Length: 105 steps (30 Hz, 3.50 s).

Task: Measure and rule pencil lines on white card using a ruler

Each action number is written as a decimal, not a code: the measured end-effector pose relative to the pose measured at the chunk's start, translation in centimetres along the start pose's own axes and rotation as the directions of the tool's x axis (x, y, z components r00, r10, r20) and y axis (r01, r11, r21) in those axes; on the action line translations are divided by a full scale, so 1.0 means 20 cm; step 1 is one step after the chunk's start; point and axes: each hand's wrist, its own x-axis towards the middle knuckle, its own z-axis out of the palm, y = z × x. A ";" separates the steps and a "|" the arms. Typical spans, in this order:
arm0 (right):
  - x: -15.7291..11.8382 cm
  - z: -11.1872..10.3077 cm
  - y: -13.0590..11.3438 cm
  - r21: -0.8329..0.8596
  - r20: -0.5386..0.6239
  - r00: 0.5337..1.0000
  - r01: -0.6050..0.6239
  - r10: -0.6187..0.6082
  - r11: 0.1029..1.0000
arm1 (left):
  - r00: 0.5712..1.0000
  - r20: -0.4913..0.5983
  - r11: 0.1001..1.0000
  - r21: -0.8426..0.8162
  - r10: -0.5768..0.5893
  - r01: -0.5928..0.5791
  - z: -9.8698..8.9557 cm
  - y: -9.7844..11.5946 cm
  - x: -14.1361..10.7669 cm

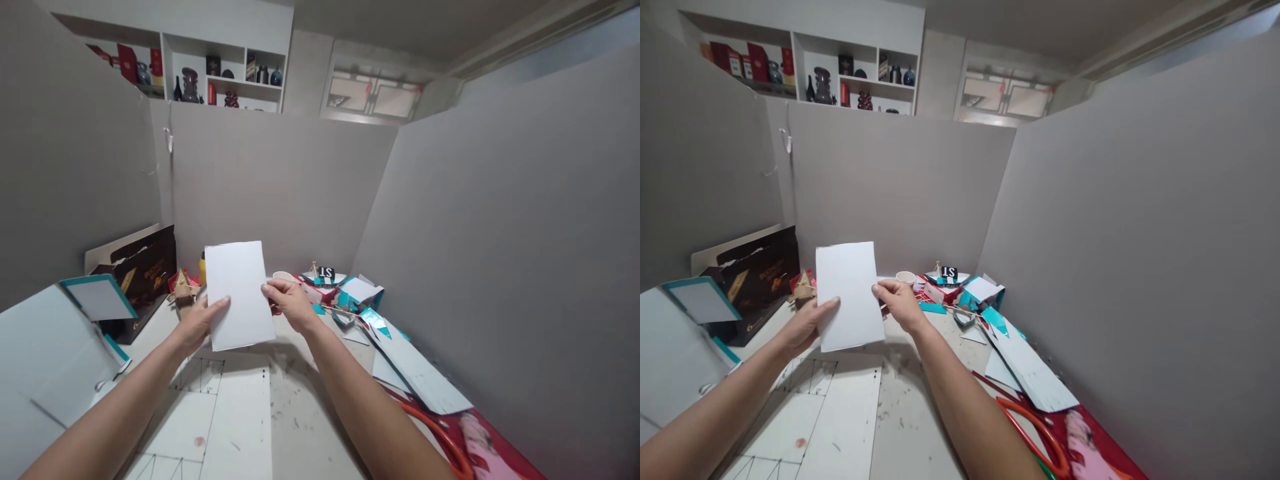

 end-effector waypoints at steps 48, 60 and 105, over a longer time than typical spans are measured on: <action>0.15 0.09 0.27 -0.939 0.344 0.835 0.312 0.429 0.146 | 0.668 -0.657 0.906 0.057 0.350 -0.420 -0.24 0.33 -0.01; 0.16 0.43 0.26 -0.946 0.260 0.960 0.232 0.105 0.227 | 0.631 -0.666 0.884 0.095 0.398 -0.458 -0.27 0.35 -0.01; -0.01 0.11 0.23 -0.761 0.649 0.755 0.642 -0.092 -0.096 | 0.576 -0.668 0.837 0.132 0.470 -0.530 -0.31 0.37 -0.02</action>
